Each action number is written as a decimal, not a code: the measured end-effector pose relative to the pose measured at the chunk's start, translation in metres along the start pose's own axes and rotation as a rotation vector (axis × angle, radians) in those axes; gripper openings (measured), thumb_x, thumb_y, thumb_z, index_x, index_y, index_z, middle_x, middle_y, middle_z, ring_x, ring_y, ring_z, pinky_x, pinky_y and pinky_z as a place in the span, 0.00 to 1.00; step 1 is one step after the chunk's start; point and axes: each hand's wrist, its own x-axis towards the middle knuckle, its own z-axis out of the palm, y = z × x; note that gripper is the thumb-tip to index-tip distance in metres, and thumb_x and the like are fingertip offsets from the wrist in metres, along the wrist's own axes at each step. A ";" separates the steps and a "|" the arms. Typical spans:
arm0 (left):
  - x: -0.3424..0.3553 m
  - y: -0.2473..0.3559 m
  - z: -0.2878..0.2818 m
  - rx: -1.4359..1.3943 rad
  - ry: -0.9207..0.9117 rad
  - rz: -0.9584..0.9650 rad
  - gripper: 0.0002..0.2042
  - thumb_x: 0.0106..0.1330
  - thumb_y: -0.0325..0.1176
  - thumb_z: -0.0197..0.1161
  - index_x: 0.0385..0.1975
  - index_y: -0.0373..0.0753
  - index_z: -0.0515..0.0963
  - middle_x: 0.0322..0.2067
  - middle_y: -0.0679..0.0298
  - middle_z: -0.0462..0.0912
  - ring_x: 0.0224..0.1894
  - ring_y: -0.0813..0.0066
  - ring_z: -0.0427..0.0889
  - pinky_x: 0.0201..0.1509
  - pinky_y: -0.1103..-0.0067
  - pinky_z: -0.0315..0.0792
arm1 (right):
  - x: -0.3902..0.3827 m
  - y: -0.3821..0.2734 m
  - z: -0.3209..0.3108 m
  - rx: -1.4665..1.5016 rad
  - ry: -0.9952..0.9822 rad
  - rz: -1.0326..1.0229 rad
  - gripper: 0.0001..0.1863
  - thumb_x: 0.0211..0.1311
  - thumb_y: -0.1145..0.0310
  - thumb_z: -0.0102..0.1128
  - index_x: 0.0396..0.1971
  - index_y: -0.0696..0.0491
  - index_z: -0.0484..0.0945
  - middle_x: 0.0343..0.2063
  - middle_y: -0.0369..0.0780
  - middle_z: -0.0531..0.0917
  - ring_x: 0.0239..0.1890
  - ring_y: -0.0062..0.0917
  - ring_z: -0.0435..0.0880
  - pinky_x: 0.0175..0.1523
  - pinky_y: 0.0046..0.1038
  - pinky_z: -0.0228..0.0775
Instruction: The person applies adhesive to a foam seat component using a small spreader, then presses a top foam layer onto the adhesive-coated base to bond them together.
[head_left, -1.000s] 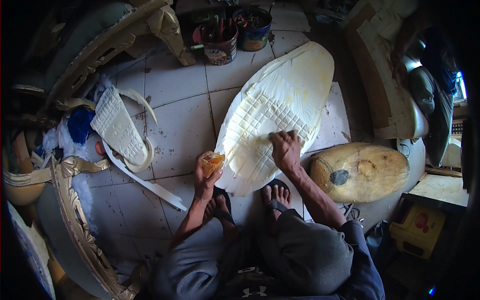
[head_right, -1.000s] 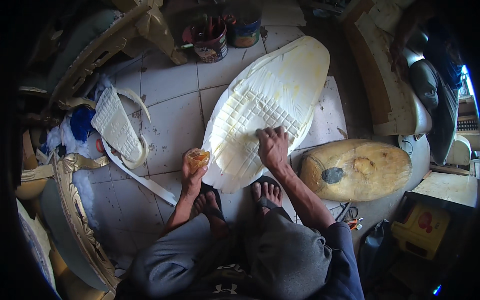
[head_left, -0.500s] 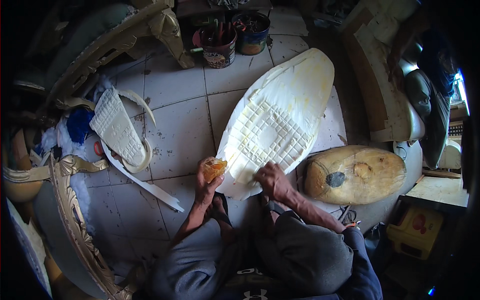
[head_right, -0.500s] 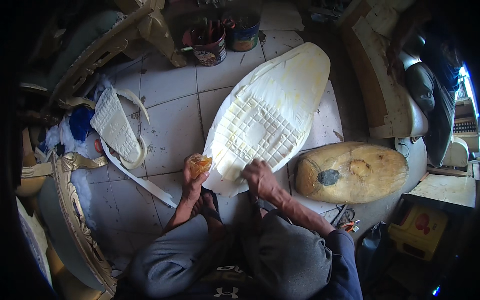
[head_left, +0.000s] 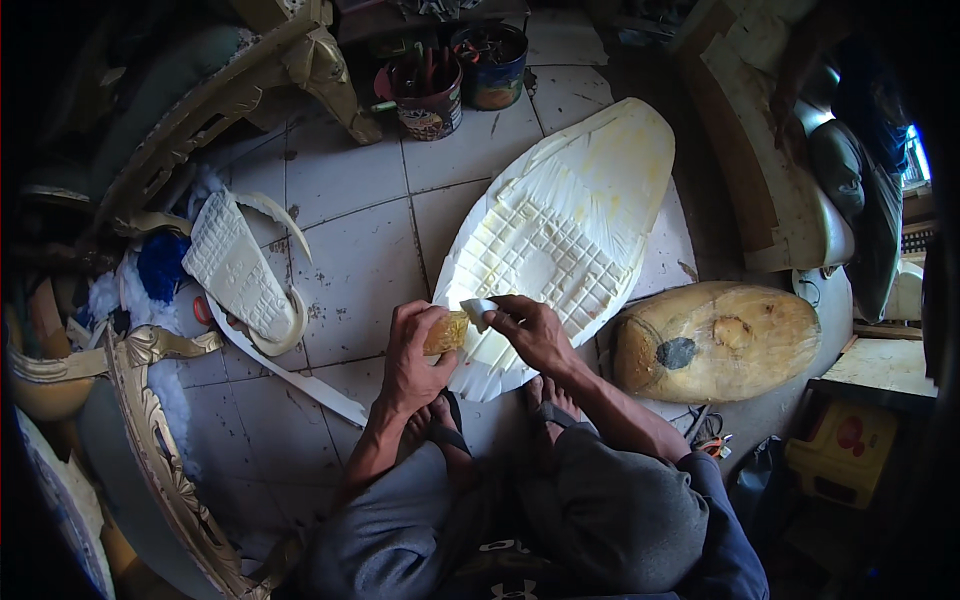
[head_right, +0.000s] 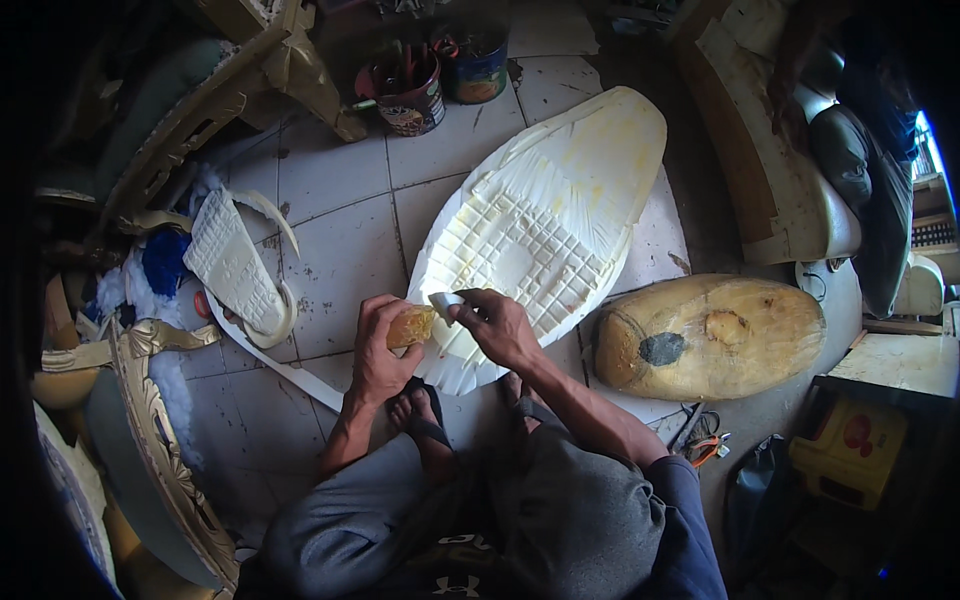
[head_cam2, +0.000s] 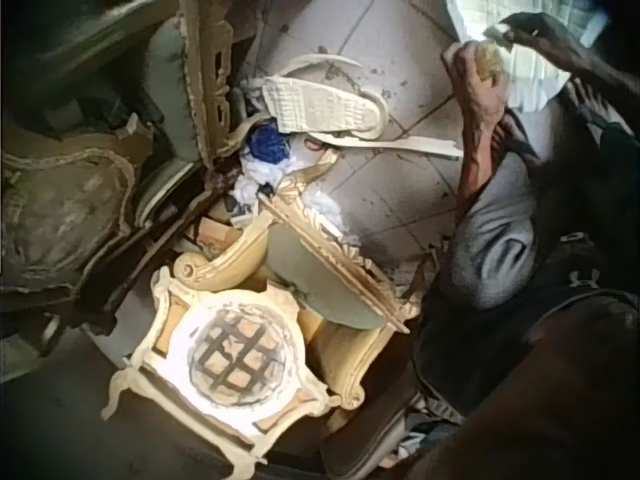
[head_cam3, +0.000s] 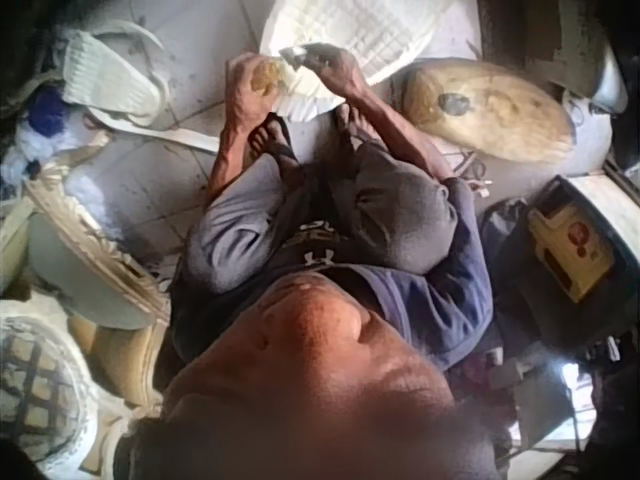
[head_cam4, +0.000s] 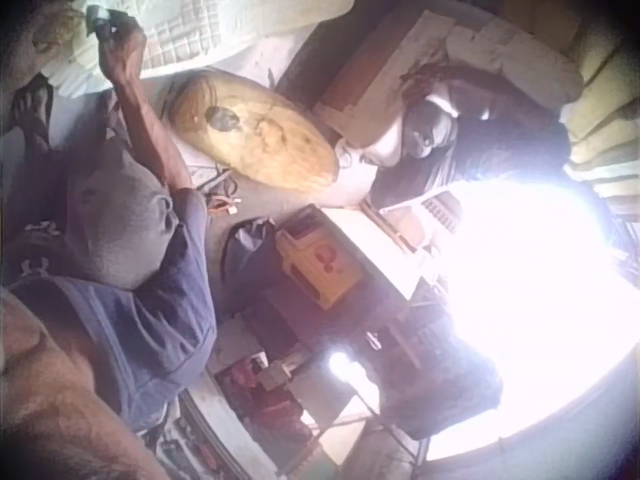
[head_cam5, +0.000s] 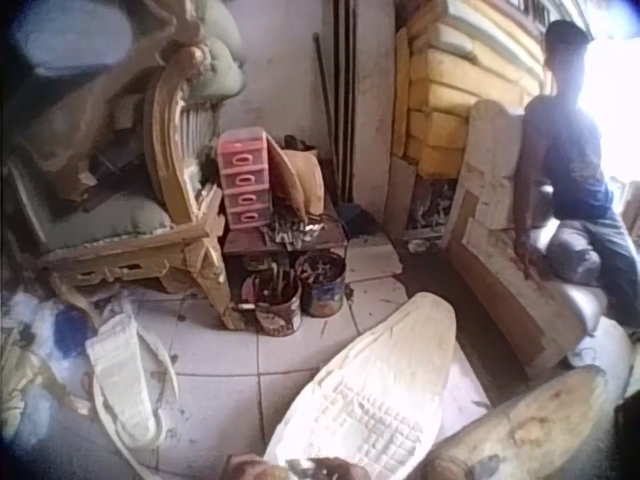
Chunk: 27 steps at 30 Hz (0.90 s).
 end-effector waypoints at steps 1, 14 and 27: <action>0.002 0.003 0.000 0.024 -0.011 -0.005 0.32 0.49 0.21 0.71 0.59 0.42 0.73 0.54 0.51 0.71 0.56 0.50 0.75 0.60 0.62 0.74 | -0.001 -0.001 0.002 0.018 -0.013 0.019 0.26 0.70 0.52 0.62 0.57 0.58 0.82 0.48 0.52 0.87 0.52 0.41 0.86 0.58 0.37 0.75; 0.006 0.007 0.004 0.139 -0.108 -0.021 0.33 0.49 0.20 0.70 0.60 0.41 0.72 0.55 0.52 0.69 0.58 0.49 0.73 0.61 0.62 0.73 | -0.001 0.018 0.015 0.095 -0.036 0.115 0.31 0.71 0.47 0.58 0.58 0.61 0.80 0.50 0.56 0.86 0.56 0.44 0.85 0.61 0.38 0.73; 0.005 0.007 0.006 0.156 -0.094 0.005 0.33 0.49 0.22 0.71 0.61 0.41 0.71 0.54 0.50 0.70 0.58 0.48 0.72 0.62 0.59 0.72 | -0.004 0.011 0.012 0.120 -0.050 0.125 0.30 0.72 0.49 0.59 0.58 0.60 0.80 0.51 0.54 0.86 0.57 0.43 0.85 0.62 0.37 0.73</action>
